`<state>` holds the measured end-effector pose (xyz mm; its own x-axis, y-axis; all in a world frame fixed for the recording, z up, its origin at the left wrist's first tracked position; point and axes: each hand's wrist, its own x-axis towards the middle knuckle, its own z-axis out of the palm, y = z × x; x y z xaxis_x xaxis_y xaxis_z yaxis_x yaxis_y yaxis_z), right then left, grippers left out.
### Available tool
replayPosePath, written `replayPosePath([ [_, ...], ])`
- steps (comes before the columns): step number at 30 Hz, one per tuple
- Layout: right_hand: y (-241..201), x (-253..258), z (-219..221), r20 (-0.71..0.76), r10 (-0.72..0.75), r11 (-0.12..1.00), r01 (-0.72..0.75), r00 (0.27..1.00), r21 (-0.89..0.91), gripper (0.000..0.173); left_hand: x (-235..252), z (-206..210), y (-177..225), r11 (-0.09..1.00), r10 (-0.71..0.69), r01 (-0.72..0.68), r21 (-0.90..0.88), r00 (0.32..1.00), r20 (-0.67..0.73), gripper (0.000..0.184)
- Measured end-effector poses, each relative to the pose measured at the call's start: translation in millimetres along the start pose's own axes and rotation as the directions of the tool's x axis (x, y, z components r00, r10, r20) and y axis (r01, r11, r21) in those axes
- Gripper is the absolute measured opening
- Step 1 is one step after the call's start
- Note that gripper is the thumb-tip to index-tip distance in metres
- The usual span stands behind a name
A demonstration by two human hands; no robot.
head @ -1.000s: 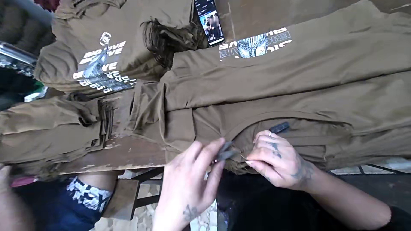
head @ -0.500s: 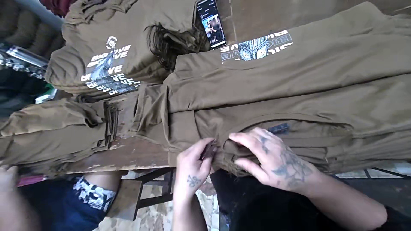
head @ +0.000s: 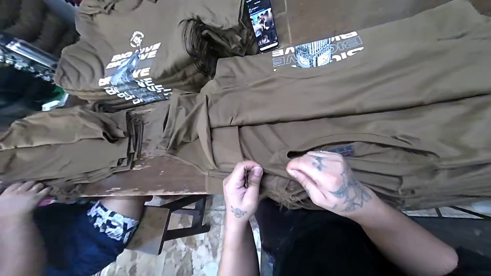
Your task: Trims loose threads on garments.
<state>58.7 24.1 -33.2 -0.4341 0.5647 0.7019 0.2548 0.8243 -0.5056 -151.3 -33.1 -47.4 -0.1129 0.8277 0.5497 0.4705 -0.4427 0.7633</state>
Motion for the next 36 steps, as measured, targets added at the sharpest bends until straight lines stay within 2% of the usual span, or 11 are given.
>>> replayPosePath([
  [6,0.2,-11.5,-8.8,-0.062,-0.006,0.997,0.011,0.998,0.072,0.031,-3.3,-6.9,23.7,0.973,-0.019,-0.006,0.231,0.994,0.105,0.047],
  [12,1.0,-14.2,-6.6,-0.097,-0.031,0.996,0.038,0.995,0.077,0.030,-1.7,-13.0,57.0,0.861,0.145,-0.283,0.422,0.933,0.330,0.028],
  [16,-7.5,-23.7,-19.7,-0.035,-0.049,0.971,0.056,0.998,0.232,0.033,-1.5,-18.5,53.1,0.922,0.149,-0.215,0.321,0.964,0.218,0.028],
  [19,-14.3,-40.8,-89.7,0.178,-0.114,0.885,0.019,0.977,0.465,0.044,0.2,-23.9,32.2,0.968,0.031,-0.054,0.243,0.995,0.096,0.044],
  [20,-7.6,-48.5,-125.5,0.227,-0.087,0.908,-0.017,0.970,0.418,0.046,-0.1,-26.6,23.2,0.959,-0.024,-0.001,0.284,0.996,0.083,0.044],
  [22,17.4,-70.0,-198.0,0.234,0.153,0.988,-0.146,0.960,-0.050,0.052,0.6,-34.5,13.5,0.912,-0.116,0.065,0.406,0.988,0.103,0.028],
  [25,62.7,-87.2,-252.6,0.153,0.565,0.705,-0.379,0.811,-0.599,0.050,13.8,-39.2,24.2,0.935,-0.036,0.044,0.353,0.999,-0.028,0.029],
  [28,71.5,-74.5,-278.9,0.130,0.550,0.677,-0.349,0.825,-0.648,0.038,55.5,-43.9,31.8,0.895,0.053,-0.014,0.446,0.996,-0.076,0.036],
  [32,111.9,9.3,-292.7,-0.002,0.368,0.608,-0.242,0.930,-0.756,0.035,152.4,-36.2,16.7,0.721,-0.075,-0.036,0.692,0.989,0.129,0.035],
  [34,175.4,31.7,-276.7,-0.012,0.451,0.558,-0.292,0.893,-0.777,0.031,185.2,-21.5,-27.2,0.641,-0.275,-0.019,0.767,0.928,0.253,0.036],
  [36,233.6,31.6,-263.7,0.001,0.590,0.536,-0.391,0.807,-0.748,0.030,192.8,-14.3,-69.3,0.574,-0.289,-0.066,0.816,0.916,0.278,0.040],
])
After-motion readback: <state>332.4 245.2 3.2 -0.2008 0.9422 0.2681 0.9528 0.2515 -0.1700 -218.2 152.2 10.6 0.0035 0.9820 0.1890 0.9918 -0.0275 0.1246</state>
